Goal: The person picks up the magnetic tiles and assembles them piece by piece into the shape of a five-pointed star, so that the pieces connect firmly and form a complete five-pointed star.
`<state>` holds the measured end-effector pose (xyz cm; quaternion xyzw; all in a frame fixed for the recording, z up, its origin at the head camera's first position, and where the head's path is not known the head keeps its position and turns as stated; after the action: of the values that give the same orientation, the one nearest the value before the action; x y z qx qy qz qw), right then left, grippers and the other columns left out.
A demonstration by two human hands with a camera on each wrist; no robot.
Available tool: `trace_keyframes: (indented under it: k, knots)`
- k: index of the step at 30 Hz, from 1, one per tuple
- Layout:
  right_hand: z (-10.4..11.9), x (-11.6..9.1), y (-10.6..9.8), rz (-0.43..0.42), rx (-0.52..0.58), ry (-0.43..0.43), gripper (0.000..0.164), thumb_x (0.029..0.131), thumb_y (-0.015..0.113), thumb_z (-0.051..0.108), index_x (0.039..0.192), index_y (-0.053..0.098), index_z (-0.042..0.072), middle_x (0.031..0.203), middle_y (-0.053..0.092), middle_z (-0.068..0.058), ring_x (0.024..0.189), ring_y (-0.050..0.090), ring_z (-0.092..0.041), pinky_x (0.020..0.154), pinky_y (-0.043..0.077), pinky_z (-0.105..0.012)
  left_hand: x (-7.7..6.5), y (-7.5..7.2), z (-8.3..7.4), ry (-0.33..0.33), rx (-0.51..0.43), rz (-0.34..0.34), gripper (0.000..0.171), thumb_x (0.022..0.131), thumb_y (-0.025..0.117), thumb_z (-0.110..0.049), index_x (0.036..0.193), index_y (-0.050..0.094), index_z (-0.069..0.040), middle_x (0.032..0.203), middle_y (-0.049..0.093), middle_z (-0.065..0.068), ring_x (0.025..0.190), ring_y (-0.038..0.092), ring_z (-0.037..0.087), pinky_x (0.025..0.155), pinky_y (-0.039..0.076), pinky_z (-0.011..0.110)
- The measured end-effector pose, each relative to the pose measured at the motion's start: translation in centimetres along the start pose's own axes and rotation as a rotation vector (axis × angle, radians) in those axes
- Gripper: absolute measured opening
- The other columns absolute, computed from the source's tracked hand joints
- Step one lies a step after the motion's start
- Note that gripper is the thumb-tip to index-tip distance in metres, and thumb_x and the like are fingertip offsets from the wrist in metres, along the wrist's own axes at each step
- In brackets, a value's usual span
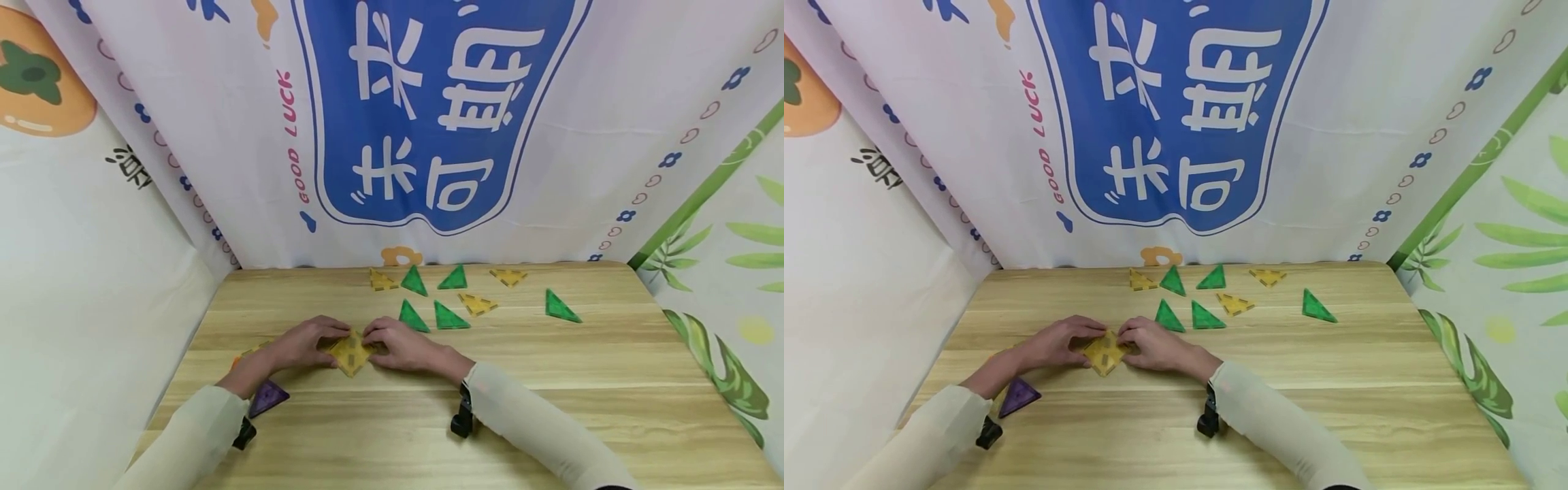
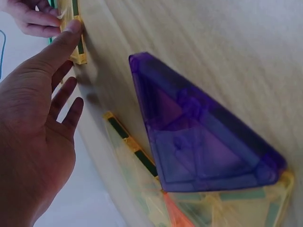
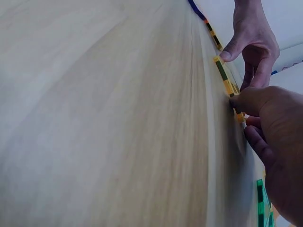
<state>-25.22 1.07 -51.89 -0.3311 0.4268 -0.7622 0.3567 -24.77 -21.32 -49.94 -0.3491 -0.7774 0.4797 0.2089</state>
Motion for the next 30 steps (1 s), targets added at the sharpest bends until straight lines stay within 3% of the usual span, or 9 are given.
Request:
trace_keyframes:
  k: [6,15,21,25,30]
  knots:
    - [0.1,-1.0,-0.8,-0.013,0.063,0.014,0.033,0.098,0.078,0.02,0.128,0.075,0.006,0.135,0.067,-0.006,0.128,0.061,-0.021,0.112,0.05,-0.033,0.1,-0.8,0.4,-0.096,-0.074,-0.058,0.063,0.09,0.088,-0.024,0.144,0.064,-0.001,0.15,0.06,0.016,0.14,0.054,0.039,0.115,0.045,0.057]
    - [-1.0,-5.4,-4.1,-0.078,0.076,0.047,0.04,0.096,0.081,0.02,0.131,0.073,0.003,0.136,0.067,-0.01,0.126,0.064,-0.023,0.108,0.054,-0.037,1.8,-1.5,1.4,-0.186,-0.149,-0.166,0.066,0.096,0.081,-0.021,0.151,0.054,0.003,0.155,0.054,0.022,0.145,0.049,0.041,0.12,0.039,0.057]
    - [-2.3,-9.3,-6.4,-0.168,0.043,0.054,0.038,0.092,0.084,0.018,0.126,0.075,0.004,0.129,0.07,-0.01,0.121,0.067,-0.024,0.101,0.058,-0.042,3.2,-1.4,2.0,-0.227,-0.15,-0.234,0.07,0.095,0.082,-0.02,0.152,0.051,0.004,0.156,0.051,0.025,0.146,0.047,0.044,0.122,0.036,0.058]
    - [-3.5,-12.6,-7.8,-0.249,-0.005,0.056,0.038,0.088,0.088,0.016,0.122,0.077,0.003,0.124,0.073,-0.01,0.114,0.07,-0.025,0.094,0.061,-0.043,4.2,-1.2,2.2,-0.268,-0.168,-0.244,0.074,0.096,0.081,-0.022,0.155,0.047,0.004,0.16,0.047,0.025,0.149,0.043,0.044,0.123,0.035,0.057]
    - [-5.3,-16.8,-9.8,-0.34,-0.024,0.12,0.038,0.084,0.09,0.011,0.118,0.077,-0.001,0.119,0.074,-0.013,0.105,0.073,-0.029,0.084,0.064,-0.044,5.9,-1.2,2.7,-0.31,-0.159,-0.251,0.078,0.096,0.081,-0.026,0.157,0.043,0.006,0.163,0.042,0.025,0.151,0.039,0.043,0.125,0.032,0.056]
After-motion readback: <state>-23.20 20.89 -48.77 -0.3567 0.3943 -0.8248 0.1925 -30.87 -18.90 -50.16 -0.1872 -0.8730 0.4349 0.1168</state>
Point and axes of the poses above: each hand's wrist, its own x-axis towards the middle knuckle, its own y-axis out of the palm, z = x × y, the point moved 4 cm from there along x, towards the middle knuckle
